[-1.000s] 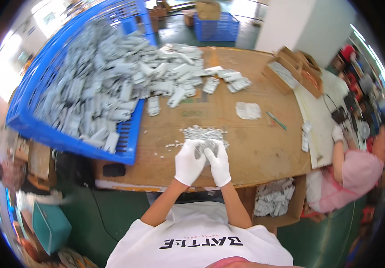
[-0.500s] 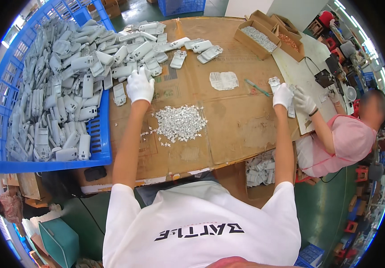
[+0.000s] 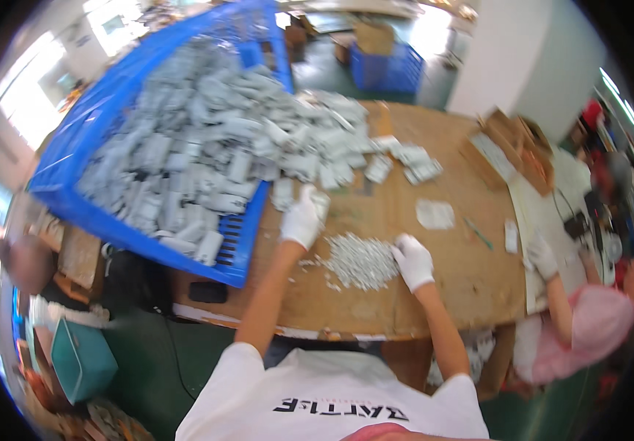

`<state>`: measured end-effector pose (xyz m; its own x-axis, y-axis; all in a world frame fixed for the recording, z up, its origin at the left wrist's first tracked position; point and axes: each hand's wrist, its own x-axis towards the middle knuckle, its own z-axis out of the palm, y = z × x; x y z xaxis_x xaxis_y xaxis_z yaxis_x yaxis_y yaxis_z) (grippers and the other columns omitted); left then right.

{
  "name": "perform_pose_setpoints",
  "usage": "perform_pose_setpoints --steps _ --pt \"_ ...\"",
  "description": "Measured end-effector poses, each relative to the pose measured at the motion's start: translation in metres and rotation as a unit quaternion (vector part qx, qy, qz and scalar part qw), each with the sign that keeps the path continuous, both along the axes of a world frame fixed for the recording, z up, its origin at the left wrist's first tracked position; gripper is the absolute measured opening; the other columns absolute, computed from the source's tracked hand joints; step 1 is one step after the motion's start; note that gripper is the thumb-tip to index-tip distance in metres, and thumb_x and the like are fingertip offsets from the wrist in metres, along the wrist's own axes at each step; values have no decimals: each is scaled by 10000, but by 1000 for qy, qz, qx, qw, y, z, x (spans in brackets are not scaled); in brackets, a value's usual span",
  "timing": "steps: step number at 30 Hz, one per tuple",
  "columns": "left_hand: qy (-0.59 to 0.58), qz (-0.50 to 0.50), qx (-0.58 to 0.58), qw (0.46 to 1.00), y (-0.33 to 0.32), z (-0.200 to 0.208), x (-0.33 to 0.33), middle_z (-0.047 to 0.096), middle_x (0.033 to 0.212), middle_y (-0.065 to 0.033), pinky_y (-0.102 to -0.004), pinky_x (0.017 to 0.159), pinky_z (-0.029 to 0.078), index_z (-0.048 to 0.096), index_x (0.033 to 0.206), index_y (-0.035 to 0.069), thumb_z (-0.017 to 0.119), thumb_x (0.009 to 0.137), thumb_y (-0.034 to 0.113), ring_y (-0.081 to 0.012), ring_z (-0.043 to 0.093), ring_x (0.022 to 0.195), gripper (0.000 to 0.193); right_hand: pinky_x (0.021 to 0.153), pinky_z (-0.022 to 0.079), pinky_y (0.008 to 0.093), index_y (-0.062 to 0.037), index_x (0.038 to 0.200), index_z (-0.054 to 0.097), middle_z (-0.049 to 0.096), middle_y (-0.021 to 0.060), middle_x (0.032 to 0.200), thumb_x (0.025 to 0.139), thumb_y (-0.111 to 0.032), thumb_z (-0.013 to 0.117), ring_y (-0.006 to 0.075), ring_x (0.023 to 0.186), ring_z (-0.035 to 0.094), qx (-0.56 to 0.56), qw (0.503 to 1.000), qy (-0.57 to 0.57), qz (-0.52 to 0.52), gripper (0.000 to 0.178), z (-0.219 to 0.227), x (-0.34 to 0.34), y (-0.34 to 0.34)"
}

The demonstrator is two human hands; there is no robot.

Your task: The person picks up a plastic housing and a small component by hand, presses the component into the housing, and places the assembled unit into a cardboard box, repeating this process several times.

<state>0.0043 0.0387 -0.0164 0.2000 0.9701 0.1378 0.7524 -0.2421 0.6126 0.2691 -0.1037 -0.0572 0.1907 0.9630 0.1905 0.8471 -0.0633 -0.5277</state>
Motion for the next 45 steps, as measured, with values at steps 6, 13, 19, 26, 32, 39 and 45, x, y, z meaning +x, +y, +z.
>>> perform_pose_setpoints --steps 6,13,19,26,32,39,45 --pt "-267 -4 -33 963 -65 -19 -45 696 1045 -212 -444 870 527 571 1203 114 479 925 98 -365 677 1011 294 726 546 499 -104 909 603 652 161 886 875 -219 659 398 833 669 -34 994 -96 25 132 13 -14 10" --pt "-461 78 -193 862 -104 -11 -55 573 1048 -68 -318 834 525 520 1204 85 539 783 -61 -157 603 967 447 752 555 511 -89 942 612 658 186 941 846 -93 594 421 881 677 -100 982 -162 -6 98 31 -21 9" --pt "-457 23 -199 867 -117 -27 -69 606 920 2 -331 723 557 592 1094 114 589 886 41 -116 614 878 221 798 548 499 -66 908 624 676 199 926 795 -48 605 415 904 673 -87 980 -175 -26 116 20 -11 11" --pt "-697 61 -277 659 -123 -26 -57 658 1029 -84 -296 701 573 534 1151 28 624 959 107 -156 650 824 226 742 576 420 -30 950 631 680 212 923 810 -61 642 353 791 680 41 996 -53 59 144 54 -22 13" --pt "-726 17 -325 606 -162 5 -7 608 1215 -112 -372 948 554 549 1235 -18 545 941 35 -214 641 1072 299 656 508 279 -13 964 654 626 38 882 870 21 642 104 789 618 70 890 422 156 101 105 -126 -29" --pt "-512 102 -118 845 -197 12 11 645 1118 -51 -258 837 483 582 1244 -3 559 982 122 -131 612 969 291 713 482 331 -71 874 663 532 78 915 757 14 739 247 857 565 279 941 183 55 163 88 -157 -41" --pt "-402 143 -80 901 -201 26 16 636 1120 -93 -300 872 493 552 1245 -4 548 962 50 -151 600 1006 288 684 489 295 -62 876 672 534 76 909 754 38 739 209 817 576 270 955 88 92 171 81 -156 -35"
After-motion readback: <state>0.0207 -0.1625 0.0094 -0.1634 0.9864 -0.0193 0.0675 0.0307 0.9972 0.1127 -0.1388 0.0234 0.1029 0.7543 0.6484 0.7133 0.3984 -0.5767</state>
